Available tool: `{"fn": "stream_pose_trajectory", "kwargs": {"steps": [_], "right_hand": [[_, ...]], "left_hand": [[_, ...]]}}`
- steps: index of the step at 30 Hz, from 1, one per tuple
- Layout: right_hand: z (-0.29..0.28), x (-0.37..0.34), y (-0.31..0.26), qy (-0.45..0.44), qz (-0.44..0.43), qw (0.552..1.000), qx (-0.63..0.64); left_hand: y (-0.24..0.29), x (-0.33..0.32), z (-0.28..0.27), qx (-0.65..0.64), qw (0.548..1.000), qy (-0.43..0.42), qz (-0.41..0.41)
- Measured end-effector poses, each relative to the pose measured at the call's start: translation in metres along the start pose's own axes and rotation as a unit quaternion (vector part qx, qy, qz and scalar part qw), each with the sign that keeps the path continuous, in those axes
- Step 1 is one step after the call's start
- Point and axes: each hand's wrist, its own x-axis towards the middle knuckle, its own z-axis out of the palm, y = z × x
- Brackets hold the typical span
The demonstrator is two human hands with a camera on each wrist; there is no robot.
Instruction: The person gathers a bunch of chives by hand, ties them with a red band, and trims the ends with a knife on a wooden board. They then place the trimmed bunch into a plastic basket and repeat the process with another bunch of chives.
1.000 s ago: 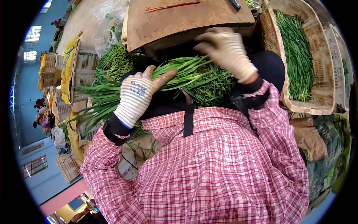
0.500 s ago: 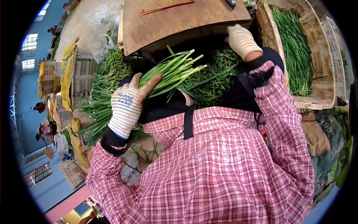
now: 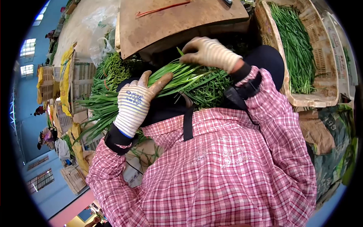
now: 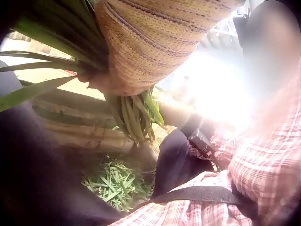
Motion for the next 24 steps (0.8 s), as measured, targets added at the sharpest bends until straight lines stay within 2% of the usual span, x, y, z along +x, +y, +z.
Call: {"fn": "stream_pose_trajectory", "kwargs": {"steps": [1,2,3,4,6,8,9,10,11,12,14,16,18,22,24], "right_hand": [[0.005,0.007,0.003,-0.069,0.012,0.994,0.085],[0.002,0.012,0.009,-0.068,0.013,0.994,0.085],[-0.002,0.017,0.015,-0.033,0.065,0.993,-0.096],[-0.005,0.021,0.021,0.003,0.113,0.955,-0.274],[-0.020,0.006,0.052,0.109,0.211,0.866,-0.440],[-0.029,-0.008,0.070,0.247,0.192,0.852,-0.421],[-0.027,-0.012,0.070,0.347,0.142,0.819,-0.435],[-0.026,-0.015,0.053,0.341,0.114,0.842,-0.402],[-0.017,-0.021,0.039,0.319,0.022,0.903,-0.288],[-0.009,-0.025,0.028,0.288,-0.071,0.940,-0.167],[0.003,-0.022,0.016,0.242,-0.259,0.922,-0.157],[0.012,-0.016,0.013,0.154,-0.315,0.927,-0.134],[0.016,-0.012,0.014,0.109,-0.306,0.929,-0.178],[0.022,-0.011,0.015,0.117,-0.317,0.915,-0.219],[0.022,-0.012,0.016,0.087,-0.298,0.899,-0.307]], "left_hand": [[0.001,0.001,-0.001,0.000,1.000,-0.021,-0.005],[0.001,0.000,-0.002,-0.001,1.000,-0.021,-0.004],[-0.001,-0.003,-0.002,-0.010,1.000,-0.014,-0.004],[-0.002,-0.005,-0.003,-0.019,1.000,-0.008,-0.005],[-0.005,-0.007,-0.003,-0.022,1.000,0.003,-0.013],[-0.011,-0.007,-0.001,-0.016,0.999,0.012,-0.048],[-0.014,-0.007,0.000,-0.012,0.998,0.005,-0.055],[-0.016,-0.006,0.000,-0.010,0.998,0.004,-0.057],[-0.017,-0.004,-0.001,-0.009,0.997,-0.019,-0.069],[-0.017,-0.001,-0.001,-0.007,0.996,-0.040,-0.081],[-0.018,0.005,-0.004,-0.006,0.995,-0.053,-0.080],[-0.017,0.008,-0.005,-0.008,0.998,-0.049,-0.041],[-0.016,0.010,-0.006,-0.021,0.998,-0.051,-0.029],[-0.014,0.012,-0.005,-0.074,0.994,-0.079,-0.036],[-0.011,0.015,-0.009,-0.100,0.983,-0.146,-0.058]]}}
